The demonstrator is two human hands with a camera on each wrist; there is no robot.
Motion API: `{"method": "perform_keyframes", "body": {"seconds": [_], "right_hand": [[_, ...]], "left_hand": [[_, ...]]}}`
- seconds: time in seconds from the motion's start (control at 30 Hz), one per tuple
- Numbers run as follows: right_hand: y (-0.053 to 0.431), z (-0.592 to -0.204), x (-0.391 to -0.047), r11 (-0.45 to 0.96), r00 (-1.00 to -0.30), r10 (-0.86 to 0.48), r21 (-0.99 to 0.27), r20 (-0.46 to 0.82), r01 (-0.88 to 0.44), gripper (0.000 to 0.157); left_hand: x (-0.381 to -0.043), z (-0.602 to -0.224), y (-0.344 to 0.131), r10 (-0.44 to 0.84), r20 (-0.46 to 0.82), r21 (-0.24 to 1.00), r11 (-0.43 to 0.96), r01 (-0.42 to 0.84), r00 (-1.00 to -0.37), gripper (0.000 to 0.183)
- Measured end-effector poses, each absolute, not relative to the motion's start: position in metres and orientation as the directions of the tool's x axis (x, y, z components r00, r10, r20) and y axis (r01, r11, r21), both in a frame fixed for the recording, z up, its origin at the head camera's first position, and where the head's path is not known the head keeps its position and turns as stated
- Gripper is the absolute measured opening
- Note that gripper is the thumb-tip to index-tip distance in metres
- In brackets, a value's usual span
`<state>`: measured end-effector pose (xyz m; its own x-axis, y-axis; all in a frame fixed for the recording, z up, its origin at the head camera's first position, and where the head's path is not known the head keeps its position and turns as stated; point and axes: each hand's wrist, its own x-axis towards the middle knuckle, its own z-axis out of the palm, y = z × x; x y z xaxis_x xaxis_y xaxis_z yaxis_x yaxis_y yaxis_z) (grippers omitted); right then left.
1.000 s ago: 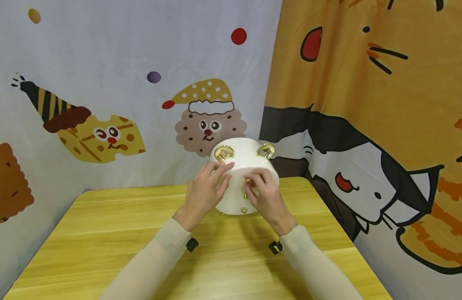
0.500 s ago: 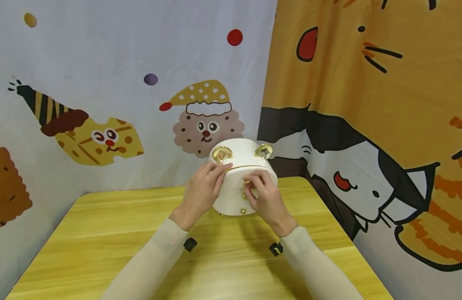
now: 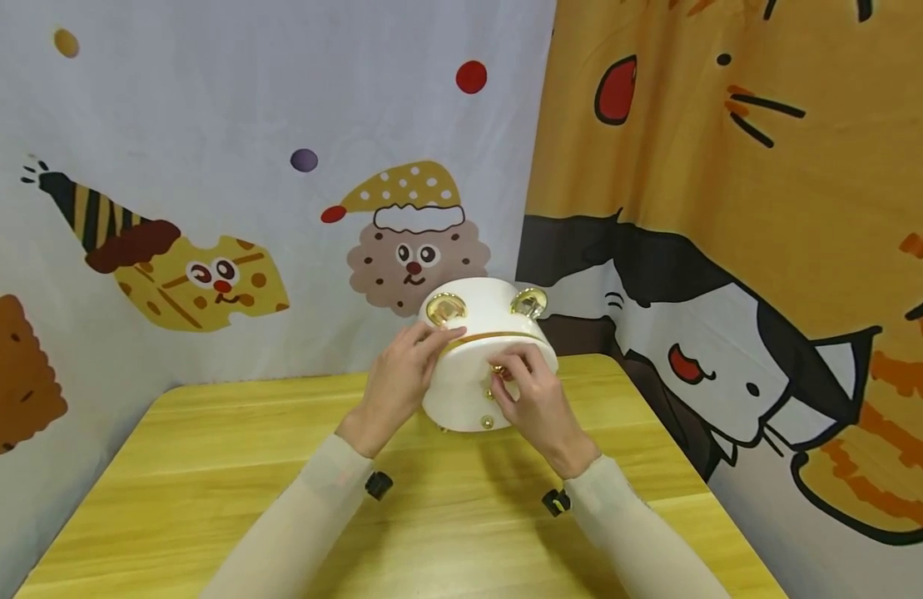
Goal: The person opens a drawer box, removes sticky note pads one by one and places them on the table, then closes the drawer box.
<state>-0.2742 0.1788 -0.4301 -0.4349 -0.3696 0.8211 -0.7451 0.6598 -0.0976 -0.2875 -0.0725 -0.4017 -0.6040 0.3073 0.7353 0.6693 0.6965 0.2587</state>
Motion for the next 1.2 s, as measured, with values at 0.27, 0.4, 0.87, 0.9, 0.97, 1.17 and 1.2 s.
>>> {"method": "perform_keyframes", "body": {"seconds": [0.27,0.4,0.87,0.9,0.97,1.17,1.2], "right_hand": [[0.180,-0.430,-0.270,0.670,-0.436,-0.376,-0.085,0.817,-0.737,0.029],[0.181,-0.430,-0.269,0.670,-0.430,-0.382,-0.075,0.818,-0.738,0.030],[0.183,-0.430,-0.261,0.677,-0.435,-0.386,-0.070,0.814,-0.733,0.032],[0.183,-0.430,-0.261,0.676,-0.434,-0.389,-0.068,0.813,-0.734,0.032],[0.184,-0.429,-0.260,0.675,-0.432,-0.393,-0.064,0.812,-0.735,0.032],[0.184,-0.428,-0.259,0.660,-0.420,-0.398,-0.064,0.815,-0.749,0.034],[0.185,-0.428,-0.259,0.658,-0.420,-0.400,-0.064,0.815,-0.751,0.034]], "left_hand": [[-0.289,-0.402,-0.074,0.313,0.724,0.281,0.680,0.678,-0.614,0.035],[-0.288,-0.401,-0.075,0.310,0.729,0.283,0.676,0.680,-0.611,0.036],[-0.289,-0.402,-0.076,0.311,0.723,0.284,0.681,0.675,-0.617,0.038],[-0.289,-0.402,-0.076,0.310,0.723,0.283,0.682,0.674,-0.618,0.038],[-0.289,-0.402,-0.076,0.309,0.726,0.280,0.683,0.674,-0.615,0.038],[-0.288,-0.403,-0.076,0.301,0.735,0.280,0.681,0.677,-0.607,0.039],[-0.287,-0.402,-0.076,0.300,0.735,0.280,0.683,0.675,-0.608,0.038]]}}
